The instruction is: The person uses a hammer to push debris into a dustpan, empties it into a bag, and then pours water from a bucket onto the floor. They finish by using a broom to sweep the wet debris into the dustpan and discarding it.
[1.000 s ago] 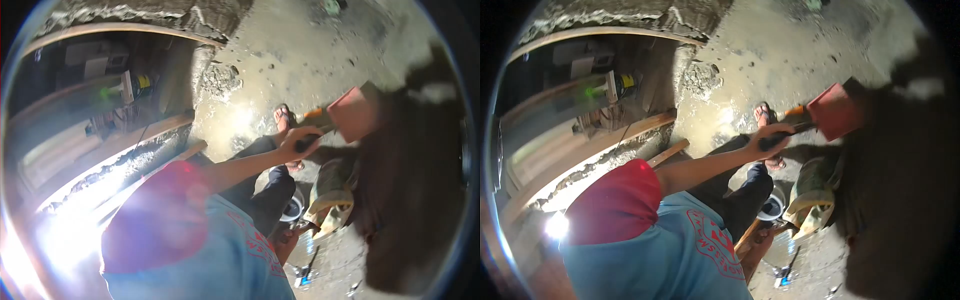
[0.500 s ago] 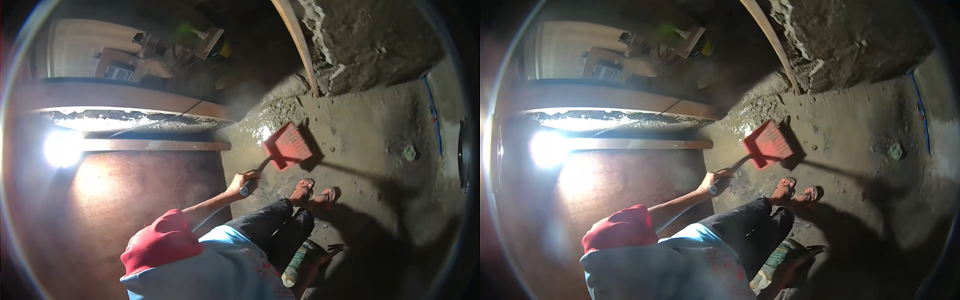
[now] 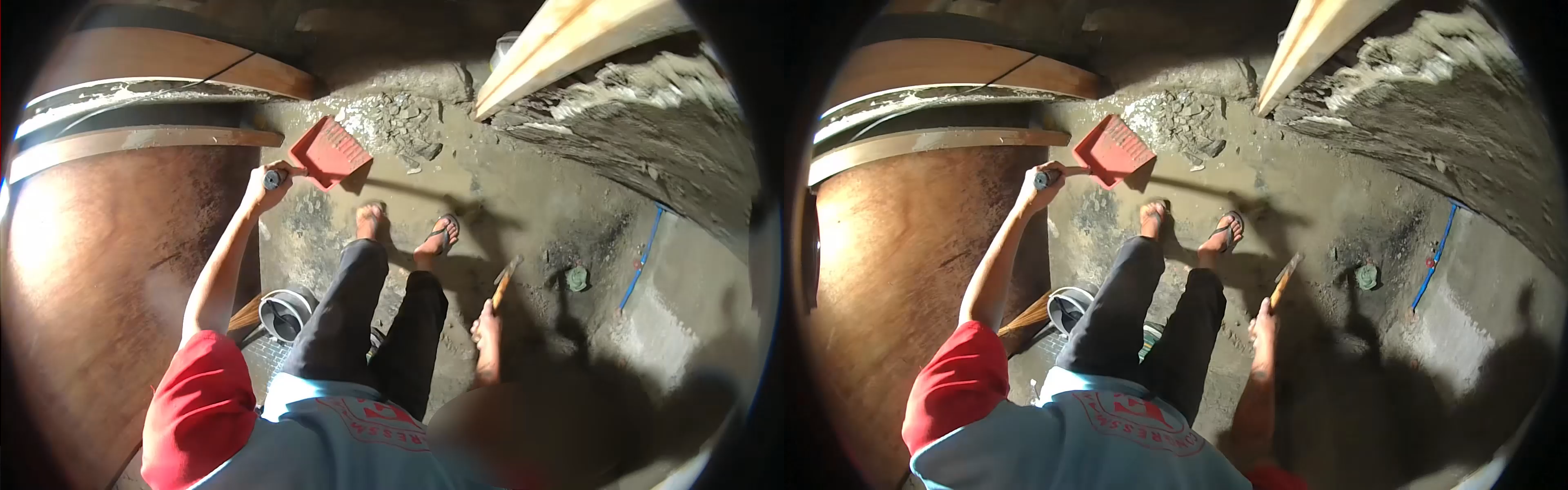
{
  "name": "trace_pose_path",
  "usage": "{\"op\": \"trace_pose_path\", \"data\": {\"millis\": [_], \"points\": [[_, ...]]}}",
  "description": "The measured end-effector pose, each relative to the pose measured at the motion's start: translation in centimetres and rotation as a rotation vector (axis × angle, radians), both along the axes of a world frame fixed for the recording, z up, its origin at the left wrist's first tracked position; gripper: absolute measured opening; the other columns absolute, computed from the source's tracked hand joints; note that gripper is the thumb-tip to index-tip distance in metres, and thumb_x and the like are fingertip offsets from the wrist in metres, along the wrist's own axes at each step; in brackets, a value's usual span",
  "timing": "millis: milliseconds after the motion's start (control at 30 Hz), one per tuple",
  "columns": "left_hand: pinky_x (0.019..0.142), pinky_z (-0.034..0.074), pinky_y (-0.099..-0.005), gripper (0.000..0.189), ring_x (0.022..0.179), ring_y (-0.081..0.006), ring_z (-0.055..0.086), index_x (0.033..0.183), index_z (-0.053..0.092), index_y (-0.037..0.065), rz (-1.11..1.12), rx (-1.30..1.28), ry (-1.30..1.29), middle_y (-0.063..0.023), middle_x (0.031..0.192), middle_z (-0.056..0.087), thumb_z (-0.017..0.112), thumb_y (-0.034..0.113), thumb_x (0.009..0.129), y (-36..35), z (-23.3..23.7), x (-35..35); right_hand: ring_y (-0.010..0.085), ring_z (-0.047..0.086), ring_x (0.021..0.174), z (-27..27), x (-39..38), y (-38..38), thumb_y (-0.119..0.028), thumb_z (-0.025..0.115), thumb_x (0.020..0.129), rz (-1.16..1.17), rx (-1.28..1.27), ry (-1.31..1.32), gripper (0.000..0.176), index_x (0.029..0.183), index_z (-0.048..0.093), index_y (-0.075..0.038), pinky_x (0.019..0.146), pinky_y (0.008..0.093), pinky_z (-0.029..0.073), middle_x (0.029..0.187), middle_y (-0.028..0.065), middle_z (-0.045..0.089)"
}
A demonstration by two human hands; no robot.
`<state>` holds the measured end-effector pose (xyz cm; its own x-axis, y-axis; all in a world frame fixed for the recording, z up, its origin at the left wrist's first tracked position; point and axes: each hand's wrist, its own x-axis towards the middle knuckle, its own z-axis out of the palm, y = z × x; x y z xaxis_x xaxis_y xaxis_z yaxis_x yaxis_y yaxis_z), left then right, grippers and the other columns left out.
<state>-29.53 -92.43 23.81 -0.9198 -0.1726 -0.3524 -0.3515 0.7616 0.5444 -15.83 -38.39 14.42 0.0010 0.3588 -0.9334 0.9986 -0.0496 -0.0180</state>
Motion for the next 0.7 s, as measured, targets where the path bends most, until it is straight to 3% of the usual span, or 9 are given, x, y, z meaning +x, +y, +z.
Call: {"op": "trace_pose_path", "data": {"millis": [167,233,367,433,467,567,633,667,700], "points": [[0.062,0.047,-0.0280,0.014,0.064,-0.0147,0.057,0.091,0.062,0.006,-0.198,0.018,-0.045,-0.0098,0.072,0.061,0.062,0.007,0.078,-3.1,-2.7,-2.7,0.0096,0.034,0.032,-10.0,-10.2,-0.6,-0.045,0.051,0.089,0.155,-0.184,0.139,0.041,0.063,0.037,-0.017,0.028,0.0253,0.028,0.045,-0.0050,0.033],[0.066,0.049,-0.0315,0.024,0.072,-0.0247,0.062,0.101,0.062,0.009,-0.017,-0.015,0.095,-0.0132,0.083,0.064,0.063,0.012,0.077,-4.1,-4.1,-3.0,0.0116,0.034,0.031,-12.2,-14.8,-3.4,-0.045,0.053,0.088,0.267,-0.131,0.063,0.041,0.063,0.038,-0.016,0.028,0.0267,0.026,0.045,-0.0040,0.034],[0.083,0.044,-0.0363,0.028,0.090,-0.0230,0.056,0.105,0.060,0.008,0.151,-0.178,0.185,-0.0094,0.098,0.056,0.064,0.022,0.082,-9.9,-13.7,0.5,0.0148,0.037,0.029,-21.6,-19.7,-8.9,-0.042,0.051,0.089,0.344,-0.060,0.169,0.035,0.072,0.043,-0.012,0.027,0.0307,0.025,0.044,-0.0010,0.037],[0.084,0.045,-0.0381,0.022,0.091,-0.0183,0.056,0.102,0.057,0.008,1.024,0.516,0.039,-0.0046,0.098,0.056,0.062,0.022,0.085,-10.7,-18.5,1.7,0.0142,0.037,0.031,-26.1,-22.1,-12.6,-0.033,0.053,0.088,0.208,-0.083,0.184,0.030,0.070,0.043,-0.013,0.028,0.0291,0.024,0.045,-0.0011,0.037],[0.087,0.045,-0.0372,0.017,0.093,-0.0152,0.055,0.097,0.053,0.008,1.048,0.758,0.242,-0.0019,0.098,0.056,0.059,0.020,0.088,-10.2,-19.3,1.6,0.0138,0.037,0.033,-27.2,-23.1,-14.8,-0.028,0.054,0.088,0.271,-0.085,0.179,0.027,0.068,0.043,-0.013,0.029,0.0287,0.024,0.046,-0.0013,0.037],[0.094,0.044,-0.0399,0.012,0.108,-0.0215,0.052,0.091,0.052,0.004,0.781,0.727,0.258,-0.0168,0.118,0.051,0.055,0.015,0.089,-9.6,-19.5,2.7,0.0132,0.032,0.034,-34.9,-23.7,-22.3,-0.013,0.053,0.082,-0.012,-0.146,0.276,0.026,0.060,0.038,-0.016,0.031,0.0297,0.023,0.046,-0.0020,0.033],[0.095,0.043,-0.0361,0.014,0.107,-0.0225,0.053,0.092,0.053,0.002,0.611,0.610,0.160,-0.0222,0.124,0.047,0.055,0.016,0.089,-9.7,-18.4,3.7,0.0133,0.032,0.034,-42.0,-21.4,-25.6,-0.009,0.057,0.079,-0.051,-0.730,0.220,0.026,0.060,0.039,-0.015,0.031,0.0293,0.023,0.047,-0.0021,0.032],[0.094,0.042,-0.0334,0.015,0.109,-0.0225,0.051,0.093,0.053,0.001,0.614,0.614,0.127,-0.0229,0.125,0.046,0.054,0.016,0.090,-9.7,-17.9,3.5,0.0140,0.033,0.034,-46.2,-20.6,-27.7,-0.009,0.055,0.078,-0.112,-0.665,0.237,0.024,0.060,0.041,-0.015,0.031,0.0297,0.024,0.047,-0.0014,0.034],[0.094,0.042,-0.0334,0.015,0.109,-0.0225,0.051,0.093,0.053,0.001,0.623,0.624,0.112,-0.0229,0.125,0.046,0.054,0.016,0.090,-9.7,-18.9,3.6,0.0151,0.035,0.034,-42.9,-21.3,-32.0,-0.008,0.050,0.078,0.315,-0.349,0.270,0.017,0.063,0.043,-0.013,0.031,0.0315,0.025,0.048,-0.0001,0.037]]}}
